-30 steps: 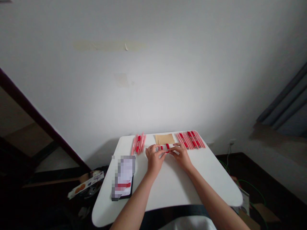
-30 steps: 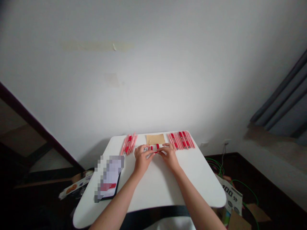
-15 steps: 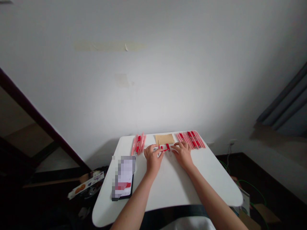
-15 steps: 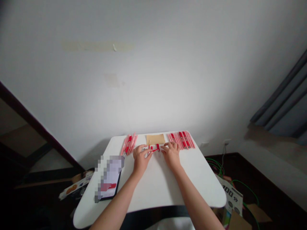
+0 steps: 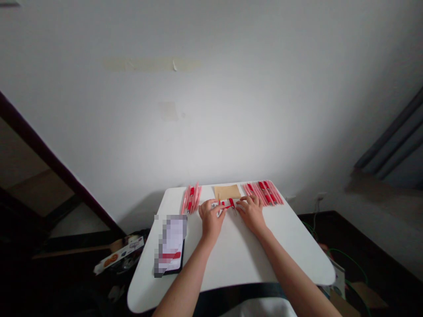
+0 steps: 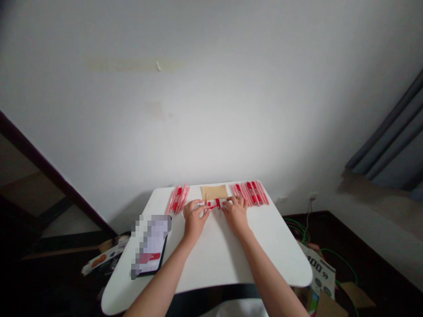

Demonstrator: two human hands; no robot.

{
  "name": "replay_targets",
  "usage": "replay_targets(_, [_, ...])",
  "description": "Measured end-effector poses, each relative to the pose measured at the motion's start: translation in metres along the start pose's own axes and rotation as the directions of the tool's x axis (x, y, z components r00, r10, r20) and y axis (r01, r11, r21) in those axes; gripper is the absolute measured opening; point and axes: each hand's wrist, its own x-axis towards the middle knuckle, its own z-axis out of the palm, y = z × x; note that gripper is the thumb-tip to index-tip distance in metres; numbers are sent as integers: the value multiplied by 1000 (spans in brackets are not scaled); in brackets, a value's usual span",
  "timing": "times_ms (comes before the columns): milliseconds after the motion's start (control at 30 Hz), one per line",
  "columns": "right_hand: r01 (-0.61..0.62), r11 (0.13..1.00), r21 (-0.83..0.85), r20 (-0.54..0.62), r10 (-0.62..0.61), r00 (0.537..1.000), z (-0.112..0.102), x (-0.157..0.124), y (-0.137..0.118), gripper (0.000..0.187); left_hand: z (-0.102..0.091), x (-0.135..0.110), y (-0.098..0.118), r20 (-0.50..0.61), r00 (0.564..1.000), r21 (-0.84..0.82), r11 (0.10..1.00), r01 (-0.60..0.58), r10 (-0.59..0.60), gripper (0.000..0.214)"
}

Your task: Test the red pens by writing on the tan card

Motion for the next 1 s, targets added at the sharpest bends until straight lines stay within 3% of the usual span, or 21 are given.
replay_targets(300, [-66, 963, 261, -130, 103, 986, 7, -1, 14, 22, 0, 1, 1, 16, 1000, 4, 1000, 11, -11, 8])
replay_targets(467, [-105, 907, 408, -91, 155, 984, 4, 1, 15, 24, -1, 1, 2, 28, 999, 6, 1000, 16, -16, 8])
replay_targets(767, [-96, 902, 421, -118, 159, 980, 3, 0, 15, 27, 0, -1, 1, 38, 999, 16, 1000, 15, -16, 9])
replay_targets(1000, [-36, 930, 366, -111, 82, 990, 2, 0, 18, 26, 1, -1, 1, 37, 999, 14, 1000, 8, -8, 8])
